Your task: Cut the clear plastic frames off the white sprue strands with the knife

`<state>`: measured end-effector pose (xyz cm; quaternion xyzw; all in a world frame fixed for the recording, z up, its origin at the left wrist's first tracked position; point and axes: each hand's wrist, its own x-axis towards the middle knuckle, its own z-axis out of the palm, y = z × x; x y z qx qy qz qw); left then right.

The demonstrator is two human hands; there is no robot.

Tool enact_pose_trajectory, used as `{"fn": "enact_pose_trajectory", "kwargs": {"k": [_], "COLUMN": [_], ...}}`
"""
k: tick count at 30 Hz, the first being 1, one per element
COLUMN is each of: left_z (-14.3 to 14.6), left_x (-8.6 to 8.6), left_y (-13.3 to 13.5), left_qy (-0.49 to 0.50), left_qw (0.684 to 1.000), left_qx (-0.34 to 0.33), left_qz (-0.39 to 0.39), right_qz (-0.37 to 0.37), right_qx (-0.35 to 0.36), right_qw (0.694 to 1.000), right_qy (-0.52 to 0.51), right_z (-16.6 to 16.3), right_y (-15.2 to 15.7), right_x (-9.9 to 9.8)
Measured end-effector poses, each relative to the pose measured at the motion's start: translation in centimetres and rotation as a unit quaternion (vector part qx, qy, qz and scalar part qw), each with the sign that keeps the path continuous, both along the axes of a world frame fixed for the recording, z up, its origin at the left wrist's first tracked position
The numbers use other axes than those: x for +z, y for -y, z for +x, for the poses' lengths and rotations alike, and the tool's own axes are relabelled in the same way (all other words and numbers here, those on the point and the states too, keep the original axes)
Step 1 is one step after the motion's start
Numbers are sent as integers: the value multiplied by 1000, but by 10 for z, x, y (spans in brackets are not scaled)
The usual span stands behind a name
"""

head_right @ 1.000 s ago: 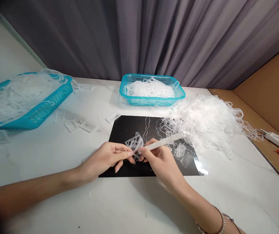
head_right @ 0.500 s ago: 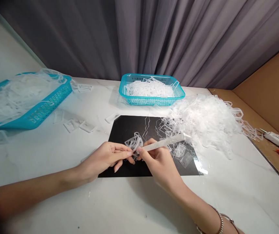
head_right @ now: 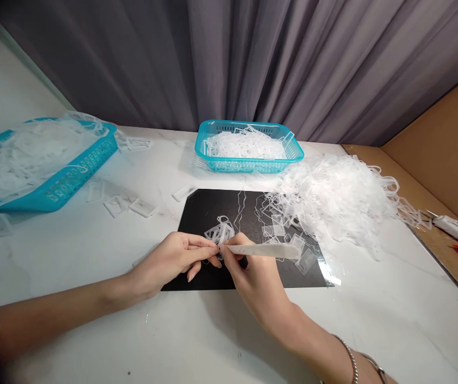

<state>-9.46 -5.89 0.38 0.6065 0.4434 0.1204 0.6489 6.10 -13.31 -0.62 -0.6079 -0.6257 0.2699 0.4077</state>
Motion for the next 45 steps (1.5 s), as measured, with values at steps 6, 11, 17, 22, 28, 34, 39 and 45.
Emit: {"fn": "enact_pose_trajectory", "kwargs": {"k": [6,11,17,22,28,34,39,45], "left_z": [1,2,2,2,2,1,0,-1], "left_x": [0,-2,-7,-7,-3,-2,-2,-2], "left_y": [3,6,6,5,4,5,6,8], "left_qy": [-2,-4,-12,-4,-9,-9,-8,-8], "left_qw": [1000,998,998,999,998,999,999,999], "left_qx": [-8,-3,2,-4,-8,-13,-18,-27], "left_qz": [27,55,64,54,55,49,40,36], "right_qz": [-1,3,-20,-54,-70,-80,-53,-28], "right_qx": [-6,-4,-10,-8,-29,-74,-160,-246], "right_qw": [1000,1000,1000,998,997,993,984,968], "right_qy": [31,18,-5,-22,-31,-45,-52,-40], "right_z": [-4,-3,-3,-3,1,27,65,95], "right_y": [3,1,-3,-5,-8,-15,-22,-25], "right_x": [-7,-3,1,0,2,5,8,15]}}
